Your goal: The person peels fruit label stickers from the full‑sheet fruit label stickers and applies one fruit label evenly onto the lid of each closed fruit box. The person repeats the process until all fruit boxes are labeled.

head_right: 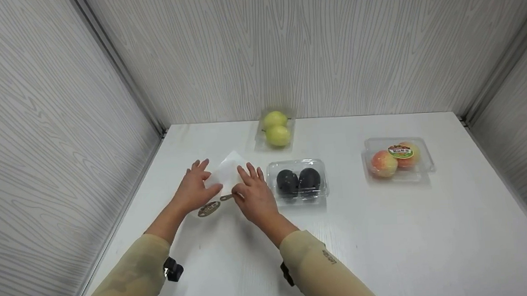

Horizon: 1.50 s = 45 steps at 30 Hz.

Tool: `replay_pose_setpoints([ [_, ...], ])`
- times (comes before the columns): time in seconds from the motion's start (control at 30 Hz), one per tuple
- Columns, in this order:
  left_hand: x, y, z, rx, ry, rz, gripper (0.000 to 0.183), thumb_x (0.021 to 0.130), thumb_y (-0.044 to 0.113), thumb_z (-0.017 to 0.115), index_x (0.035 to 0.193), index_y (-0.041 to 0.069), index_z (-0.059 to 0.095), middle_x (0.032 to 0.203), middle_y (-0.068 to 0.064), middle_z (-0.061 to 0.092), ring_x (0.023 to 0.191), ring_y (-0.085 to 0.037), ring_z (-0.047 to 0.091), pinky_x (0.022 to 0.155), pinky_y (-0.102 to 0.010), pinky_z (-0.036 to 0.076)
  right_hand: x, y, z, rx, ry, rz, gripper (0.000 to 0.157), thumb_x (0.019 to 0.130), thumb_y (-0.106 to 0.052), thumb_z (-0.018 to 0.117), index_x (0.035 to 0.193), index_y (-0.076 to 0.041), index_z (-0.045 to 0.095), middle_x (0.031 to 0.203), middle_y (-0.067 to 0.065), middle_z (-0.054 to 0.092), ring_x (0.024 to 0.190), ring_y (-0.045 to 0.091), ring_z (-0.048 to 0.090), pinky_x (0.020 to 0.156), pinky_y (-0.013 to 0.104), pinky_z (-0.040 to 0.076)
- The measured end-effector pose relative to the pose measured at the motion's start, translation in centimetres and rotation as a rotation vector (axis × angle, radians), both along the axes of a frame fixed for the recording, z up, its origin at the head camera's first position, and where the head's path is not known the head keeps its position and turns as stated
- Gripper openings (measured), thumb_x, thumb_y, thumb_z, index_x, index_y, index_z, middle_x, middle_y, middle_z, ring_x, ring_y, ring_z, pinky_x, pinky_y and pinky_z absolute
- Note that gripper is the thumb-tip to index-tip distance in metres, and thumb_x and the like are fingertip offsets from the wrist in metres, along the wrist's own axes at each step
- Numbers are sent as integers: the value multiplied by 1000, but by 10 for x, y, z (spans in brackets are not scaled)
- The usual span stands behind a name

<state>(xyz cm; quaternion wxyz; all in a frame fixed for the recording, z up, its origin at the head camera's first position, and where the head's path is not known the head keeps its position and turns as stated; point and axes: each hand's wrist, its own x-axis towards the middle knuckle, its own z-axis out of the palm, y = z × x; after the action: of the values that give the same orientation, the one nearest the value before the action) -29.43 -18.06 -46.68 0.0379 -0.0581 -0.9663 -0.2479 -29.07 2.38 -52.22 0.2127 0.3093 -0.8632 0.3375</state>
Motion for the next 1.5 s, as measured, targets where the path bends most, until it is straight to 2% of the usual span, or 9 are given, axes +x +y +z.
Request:
replay_pose_setpoints([
  [0.1,-1,-1,-2,-39,25,-1,40,95,27,71,115,-7,76,164,-22,42,158,-43,26,127,-59,17,0,0,-1,-7,12,8,7,88,-8,85,90,-10,79,148,22,60,146,47,46,121,64,31],
  [0.23,0,-2,-4,-43,12,12,46,97,28,69,124,-8,72,160,-22,47,155,-41,33,128,-57,18,1,1,-2,-23,34,16,8,87,-7,86,89,-9,78,147,23,61,144,48,48,119,66,32],
  [0.43,5,-1,-4,51,-69,56,52,99,28,67,140,-5,64,143,-22,64,138,-39,57,120,-49,39,2,4,-3,-33,30,21,8,88,-8,85,90,-10,78,147,20,62,144,47,48,120,65,31],
  [0.5,6,-1,-3,61,-82,70,53,100,28,66,141,-5,64,142,-22,65,137,-40,57,116,-49,43,2,5,-3,-30,14,18,7,89,-9,85,91,-11,78,148,19,62,145,46,48,121,64,31],
  [0.67,7,-3,-1,70,-91,100,53,100,28,66,142,-5,63,143,-22,64,138,-39,56,117,-49,43,4,5,-2,-7,0,18,7,90,-8,83,91,-11,77,145,19,63,143,43,51,121,62,33],
  [0.87,7,-3,0,79,-113,134,54,101,28,67,144,-4,61,145,-21,62,140,-38,55,117,-49,42,6,4,-1,22,40,20,7,92,-8,82,96,-9,76,133,18,72,127,39,66,115,58,42],
  [1.07,5,-4,-1,75,-126,161,55,102,29,66,145,-3,61,147,-21,61,142,-38,53,119,-49,41,8,4,0,11,64,15,7,92,-6,82,96,-8,76,122,14,76,117,34,72,112,57,46],
  [1.3,3,-8,-5,78,-101,183,56,101,30,66,145,-4,61,147,-21,62,141,-39,54,118,-49,42,8,5,0,4,64,11,7,92,-6,82,95,-8,76,117,10,77,111,28,73,113,53,47],
  [1.5,2,-14,-7,131,-79,200,53,100,28,66,142,-5,63,143,-21,64,138,-39,56,115,-49,45,11,7,2,-27,81,13,8,91,-4,82,95,-8,76,113,9,77,108,27,74,112,53,48],
])
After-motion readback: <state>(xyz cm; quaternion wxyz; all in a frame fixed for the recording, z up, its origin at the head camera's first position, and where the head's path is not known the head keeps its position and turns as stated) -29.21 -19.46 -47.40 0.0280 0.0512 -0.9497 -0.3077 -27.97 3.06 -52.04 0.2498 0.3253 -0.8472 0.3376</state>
